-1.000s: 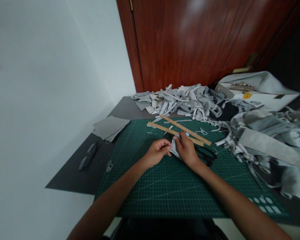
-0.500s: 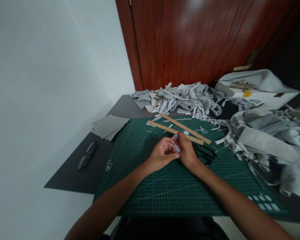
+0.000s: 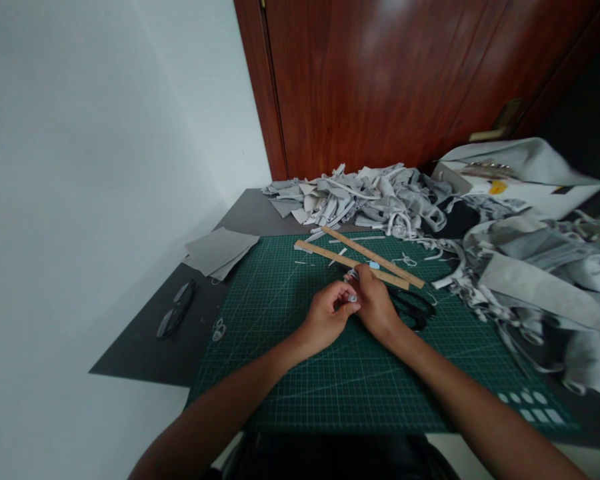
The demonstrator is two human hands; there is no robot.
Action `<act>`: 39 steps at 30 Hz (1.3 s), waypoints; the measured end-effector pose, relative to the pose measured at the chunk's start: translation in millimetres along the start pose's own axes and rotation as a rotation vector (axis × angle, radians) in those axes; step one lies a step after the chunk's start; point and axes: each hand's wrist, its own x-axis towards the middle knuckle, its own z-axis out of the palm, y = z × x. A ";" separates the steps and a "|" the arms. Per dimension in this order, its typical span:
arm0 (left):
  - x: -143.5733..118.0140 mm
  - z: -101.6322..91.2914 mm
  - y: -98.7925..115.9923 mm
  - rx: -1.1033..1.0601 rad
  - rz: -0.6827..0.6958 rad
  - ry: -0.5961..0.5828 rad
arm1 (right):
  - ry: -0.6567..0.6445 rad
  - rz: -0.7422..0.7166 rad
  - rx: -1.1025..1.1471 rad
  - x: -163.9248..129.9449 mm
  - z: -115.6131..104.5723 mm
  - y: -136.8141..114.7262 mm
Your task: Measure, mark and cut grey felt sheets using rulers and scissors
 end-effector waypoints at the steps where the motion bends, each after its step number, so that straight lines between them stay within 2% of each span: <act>1: 0.8 -0.3 0.7 -0.005 0.008 0.023 | 0.023 0.005 0.018 1.4 -0.8 -1.3; 6: 7.6 -1.6 -2.0 -0.213 -0.084 0.192 | 0.236 0.097 0.078 10.0 -6.6 -6.3; 8: 9.5 -2.1 -5.2 -0.251 -0.128 0.202 | 0.310 0.142 0.100 11.7 -7.6 -7.8; 11: 10.0 -3.4 -7.8 -0.293 -0.178 0.197 | 0.342 0.160 0.130 11.5 -7.1 -9.5; 17: 8.9 -7.7 0.9 -0.382 -0.305 0.047 | 0.304 0.092 0.119 7.3 -6.4 -10.7; 20: 9.1 -8.3 5.2 -0.329 -0.285 -0.010 | 0.257 0.065 0.123 3.7 -5.3 -11.9; 22: 9.7 -8.1 6.0 -0.301 -0.245 -0.012 | 0.209 0.057 0.139 1.0 -3.6 -13.2; 26: 12.8 -10.3 5.8 -0.318 -0.217 0.063 | 0.177 0.037 0.163 -2.0 -0.7 -15.3; 29: 15.5 -16.0 5.4 -0.320 -0.220 0.112 | 0.159 0.017 0.174 -1.3 -1.1 -14.4; 33: 17.4 -26.2 1.9 -0.335 -0.276 0.118 | 0.115 -0.004 0.171 1.8 -5.5 -10.6; 36: 18.9 -33.7 -0.3 -0.346 -0.333 0.085 | 0.035 -0.058 0.166 4.5 -10.8 -8.3; 39: 21.5 -39.9 1.7 -0.354 -0.392 -0.024 | -0.103 -0.119 0.192 6.8 -15.4 -7.2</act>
